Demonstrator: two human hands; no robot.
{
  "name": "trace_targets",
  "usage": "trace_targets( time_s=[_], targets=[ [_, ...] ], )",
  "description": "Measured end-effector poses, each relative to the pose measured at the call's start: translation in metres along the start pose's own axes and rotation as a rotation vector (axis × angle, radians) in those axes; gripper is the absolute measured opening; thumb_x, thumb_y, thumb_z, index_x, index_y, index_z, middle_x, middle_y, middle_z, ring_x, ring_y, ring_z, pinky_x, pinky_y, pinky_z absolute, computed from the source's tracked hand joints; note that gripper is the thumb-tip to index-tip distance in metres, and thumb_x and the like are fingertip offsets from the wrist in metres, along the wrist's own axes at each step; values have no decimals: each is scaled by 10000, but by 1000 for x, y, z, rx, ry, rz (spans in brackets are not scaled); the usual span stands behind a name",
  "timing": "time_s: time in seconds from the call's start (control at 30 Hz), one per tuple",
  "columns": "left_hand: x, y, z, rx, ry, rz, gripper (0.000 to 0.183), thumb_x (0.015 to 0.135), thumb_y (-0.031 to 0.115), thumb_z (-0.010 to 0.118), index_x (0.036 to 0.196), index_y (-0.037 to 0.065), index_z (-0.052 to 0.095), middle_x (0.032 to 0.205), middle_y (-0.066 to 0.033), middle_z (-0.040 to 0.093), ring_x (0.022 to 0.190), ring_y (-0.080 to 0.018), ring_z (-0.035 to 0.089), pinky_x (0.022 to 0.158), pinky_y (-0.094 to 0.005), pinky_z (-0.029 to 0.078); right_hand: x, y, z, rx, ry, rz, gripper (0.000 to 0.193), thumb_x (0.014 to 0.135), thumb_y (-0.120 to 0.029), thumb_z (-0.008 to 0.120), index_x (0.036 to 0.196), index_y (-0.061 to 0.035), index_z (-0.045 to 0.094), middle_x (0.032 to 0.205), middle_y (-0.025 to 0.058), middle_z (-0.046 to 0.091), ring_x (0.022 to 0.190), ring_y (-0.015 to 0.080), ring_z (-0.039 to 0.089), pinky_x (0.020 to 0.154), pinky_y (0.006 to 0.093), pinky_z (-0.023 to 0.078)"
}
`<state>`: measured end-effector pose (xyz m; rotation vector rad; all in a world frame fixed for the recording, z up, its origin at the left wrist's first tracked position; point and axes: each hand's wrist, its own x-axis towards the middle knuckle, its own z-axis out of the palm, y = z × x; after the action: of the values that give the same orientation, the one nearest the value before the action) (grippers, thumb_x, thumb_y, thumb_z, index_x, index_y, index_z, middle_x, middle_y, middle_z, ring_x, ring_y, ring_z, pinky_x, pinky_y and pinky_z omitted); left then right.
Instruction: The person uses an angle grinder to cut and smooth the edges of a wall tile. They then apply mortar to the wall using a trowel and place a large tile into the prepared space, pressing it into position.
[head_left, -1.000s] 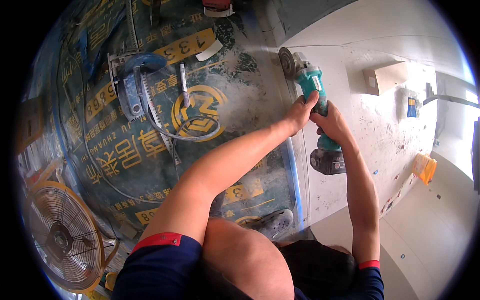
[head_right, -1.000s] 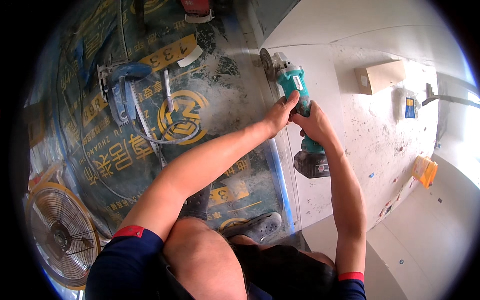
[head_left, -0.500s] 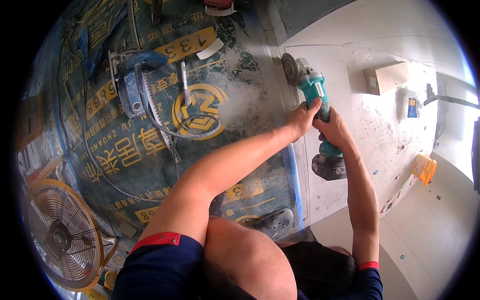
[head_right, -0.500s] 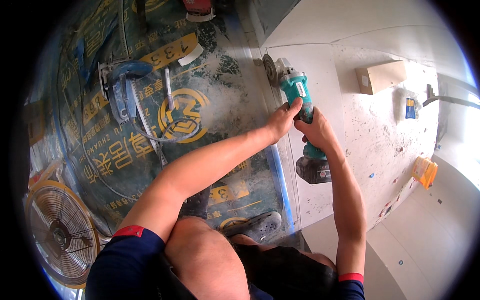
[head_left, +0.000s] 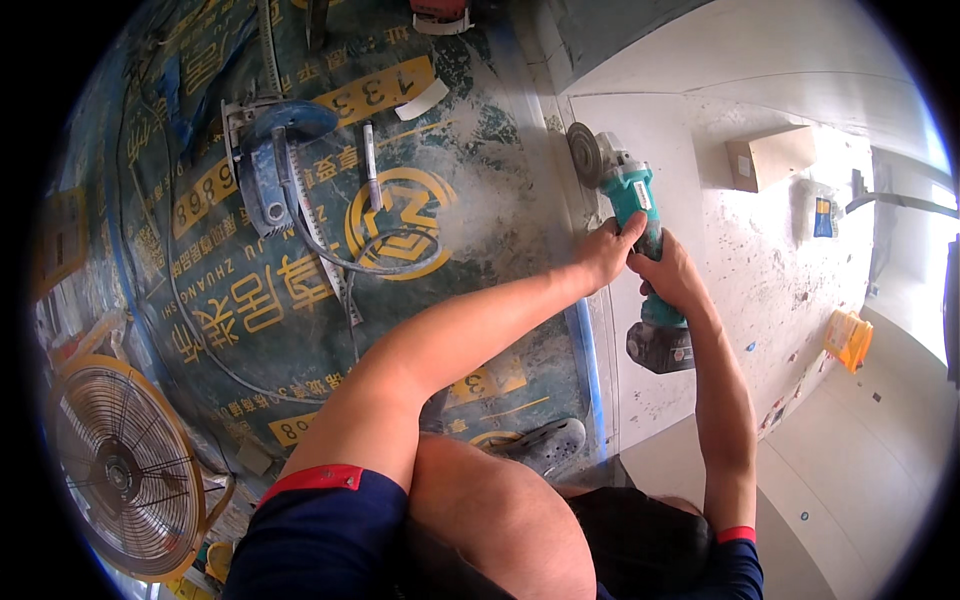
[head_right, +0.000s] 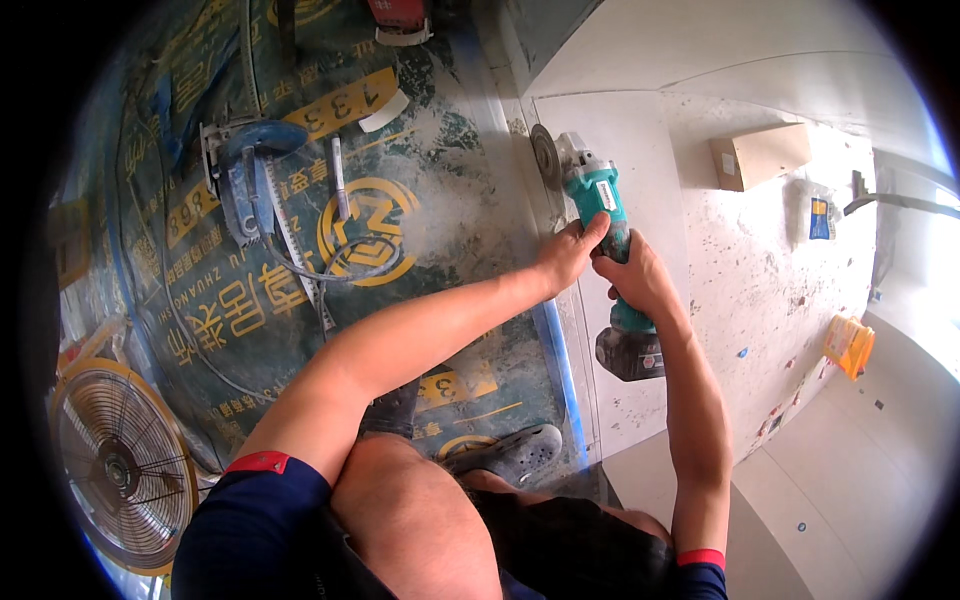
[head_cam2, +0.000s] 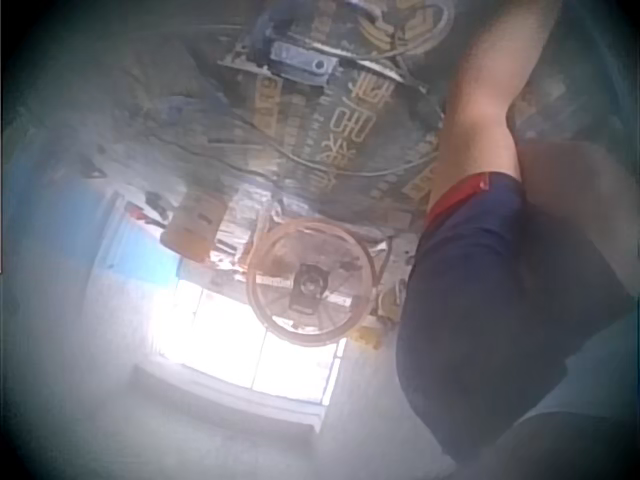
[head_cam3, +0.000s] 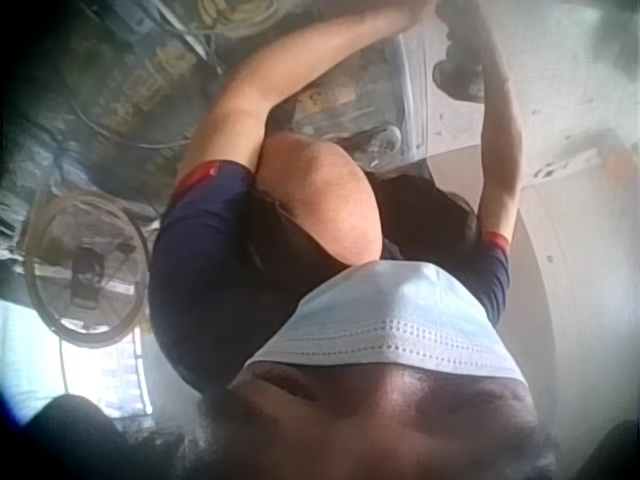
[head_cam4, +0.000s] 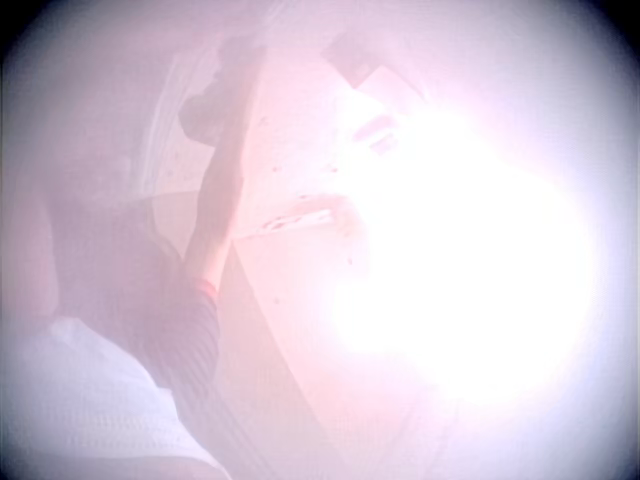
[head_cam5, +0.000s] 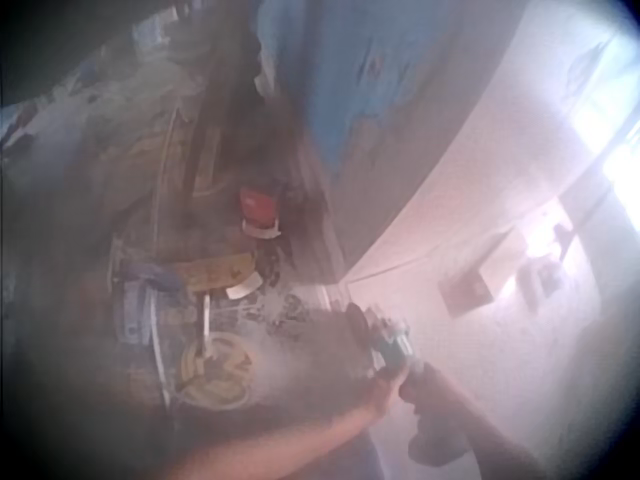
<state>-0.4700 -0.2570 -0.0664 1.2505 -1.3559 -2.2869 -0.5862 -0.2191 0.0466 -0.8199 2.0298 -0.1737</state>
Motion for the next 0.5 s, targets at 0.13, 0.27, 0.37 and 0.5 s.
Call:
trace_targets(
  time_s=[0.13, 0.27, 0.37, 0.5],
  targets=[
    [0, -11, 4, -28, 2, 36, 794, 974, 739, 402, 1172, 14, 656, 1013, -104, 715, 969, -215, 659, 877, -347, 496, -5, 0, 2, 3, -1, 5, 417, 808, -252, 708, 1052, 59, 575, 805, 106, 662, 571, 170, 665, 540, 329, 545],
    [0, -15, 6, -43, -16, 49, 782, 976, 736, 401, 1163, 23, 661, 1019, -104, 717, 969, -214, 659, 881, -350, 497, -8, 5, 2, 11, -9, -6, 425, 811, -258, 711, 1056, 60, 571, 805, 106, 658, 571, 168, 663, 538, 328, 544],
    [-5, -14, 10, 50, -10, 10, 774, 979, 733, 398, 1164, 29, 662, 1026, -103, 719, 969, -208, 660, 882, -349, 497, -10, 9, 1, 14, -5, -2, 434, 815, -266, 714, 1062, 60, 568, 805, 107, 656, 571, 168, 661, 538, 330, 543],
    [-7, -16, 14, -11, -60, 36, 822, 962, 753, 399, 1167, -3, 650, 1044, -146, 720, 995, -249, 669, 885, -373, 505, -14, 18, 1, 17, -4, 1, 442, 820, -274, 717, 1068, 58, 563, 802, 105, 655, 570, 171, 661, 539, 332, 543]
  ],
)
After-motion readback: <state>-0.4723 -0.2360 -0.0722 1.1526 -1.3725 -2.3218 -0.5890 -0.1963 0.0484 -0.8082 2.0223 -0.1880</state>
